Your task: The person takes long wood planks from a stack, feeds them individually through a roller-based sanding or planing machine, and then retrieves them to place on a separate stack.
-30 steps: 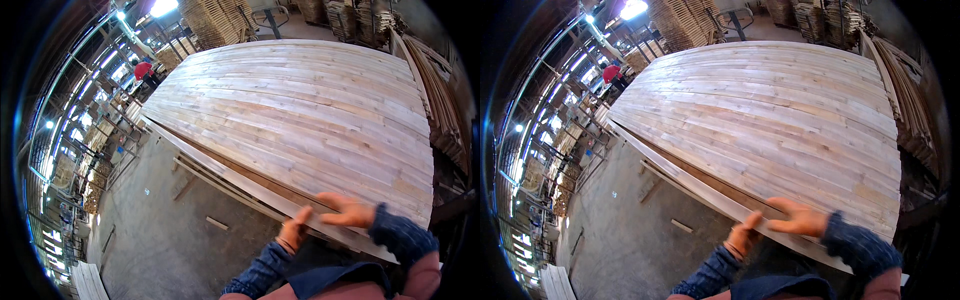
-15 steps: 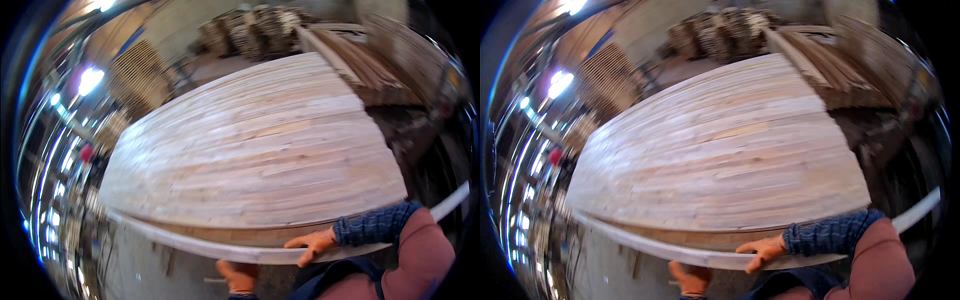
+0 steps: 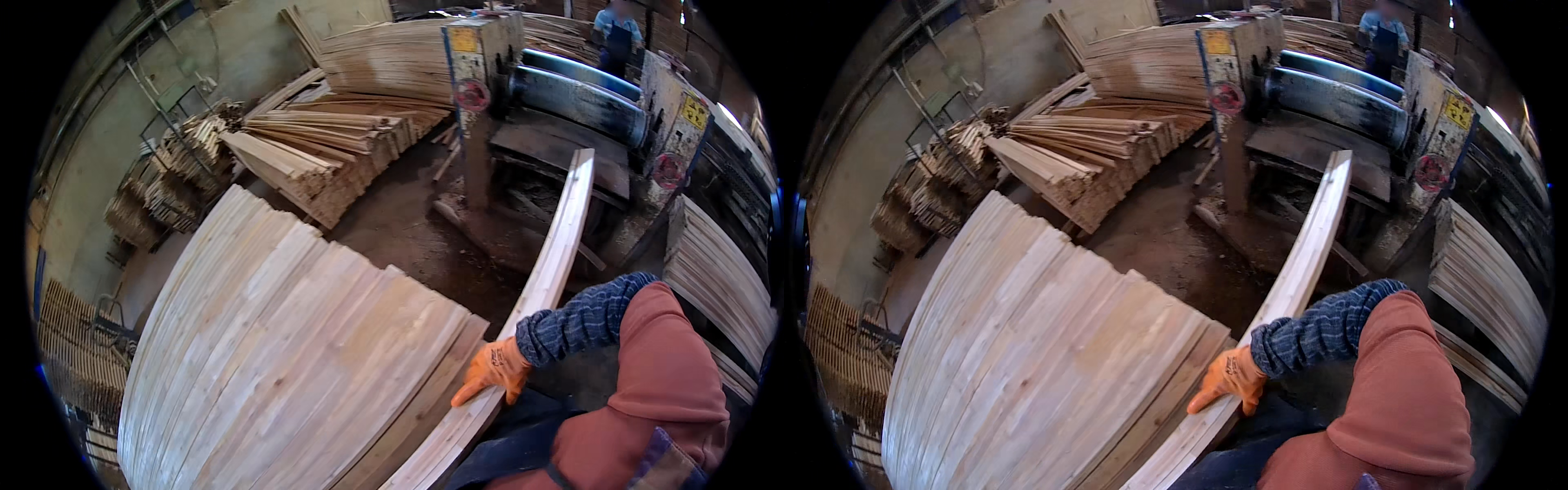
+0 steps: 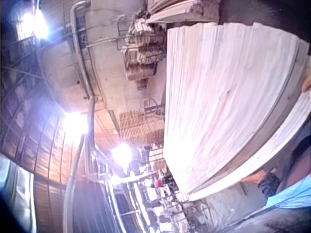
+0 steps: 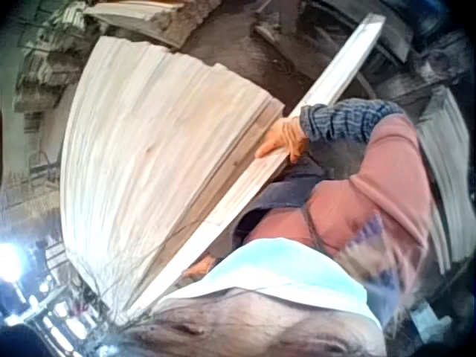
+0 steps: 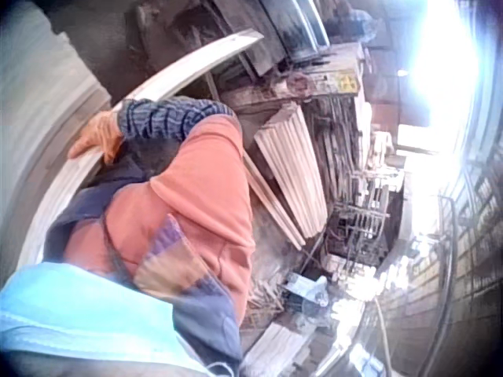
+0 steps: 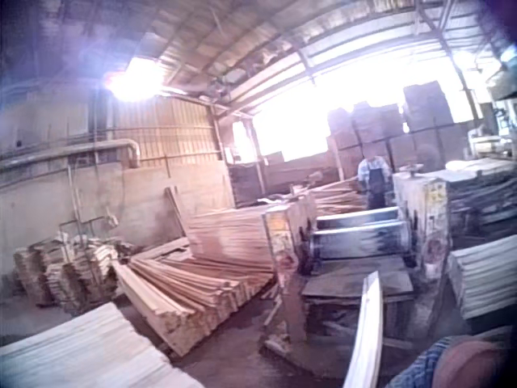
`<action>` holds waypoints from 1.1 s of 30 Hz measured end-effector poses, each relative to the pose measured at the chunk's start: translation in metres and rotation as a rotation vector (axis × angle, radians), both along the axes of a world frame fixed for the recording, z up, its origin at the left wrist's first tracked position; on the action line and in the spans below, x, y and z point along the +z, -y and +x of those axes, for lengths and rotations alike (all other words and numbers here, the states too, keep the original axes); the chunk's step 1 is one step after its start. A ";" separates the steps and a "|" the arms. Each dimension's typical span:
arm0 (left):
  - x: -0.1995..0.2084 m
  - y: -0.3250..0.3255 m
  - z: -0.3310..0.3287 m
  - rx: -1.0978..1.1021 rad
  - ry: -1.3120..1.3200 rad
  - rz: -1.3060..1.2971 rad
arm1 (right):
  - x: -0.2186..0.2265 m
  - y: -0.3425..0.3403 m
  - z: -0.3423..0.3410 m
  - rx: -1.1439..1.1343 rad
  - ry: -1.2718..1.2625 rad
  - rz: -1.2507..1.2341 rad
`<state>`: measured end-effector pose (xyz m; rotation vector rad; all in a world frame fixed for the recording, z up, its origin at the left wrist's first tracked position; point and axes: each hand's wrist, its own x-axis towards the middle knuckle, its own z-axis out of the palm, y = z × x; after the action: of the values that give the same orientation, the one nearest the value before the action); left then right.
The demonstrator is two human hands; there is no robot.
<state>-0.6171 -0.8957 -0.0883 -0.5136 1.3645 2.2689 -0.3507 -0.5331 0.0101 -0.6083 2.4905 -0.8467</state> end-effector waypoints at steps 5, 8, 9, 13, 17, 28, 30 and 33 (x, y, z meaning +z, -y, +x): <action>-0.042 -0.028 0.023 -0.224 0.053 -0.017 | 0.030 -0.009 -0.014 -0.005 -0.213 0.175; -0.086 -0.029 0.046 -0.299 0.062 -0.004 | -0.024 -0.044 -0.003 -0.023 -0.361 0.280; -0.111 -0.032 0.058 -0.320 0.060 0.009 | -0.051 -0.062 0.010 -0.038 -0.421 0.318; -0.204 -0.024 0.096 -0.316 0.091 0.019 | -0.130 -0.113 0.031 -0.114 -0.244 0.637; -0.227 -0.015 0.132 -0.322 0.152 -0.033 | -0.153 -0.144 0.050 -0.116 -0.365 0.715; -0.170 0.021 0.227 -0.686 0.312 -0.176 | -0.192 0.013 -0.019 0.060 -0.150 0.443; -0.139 0.023 0.228 -0.726 0.039 -0.323 | -0.173 -0.014 -0.008 0.026 -0.055 0.495; -0.098 0.038 0.216 -0.443 -0.725 -0.818 | -0.154 -0.038 0.008 -0.008 -0.056 0.540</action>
<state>-0.4014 -0.9338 -0.1863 0.4227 2.4654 1.4924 -0.3431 -0.4949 -0.1437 -0.4326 2.6100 -0.1359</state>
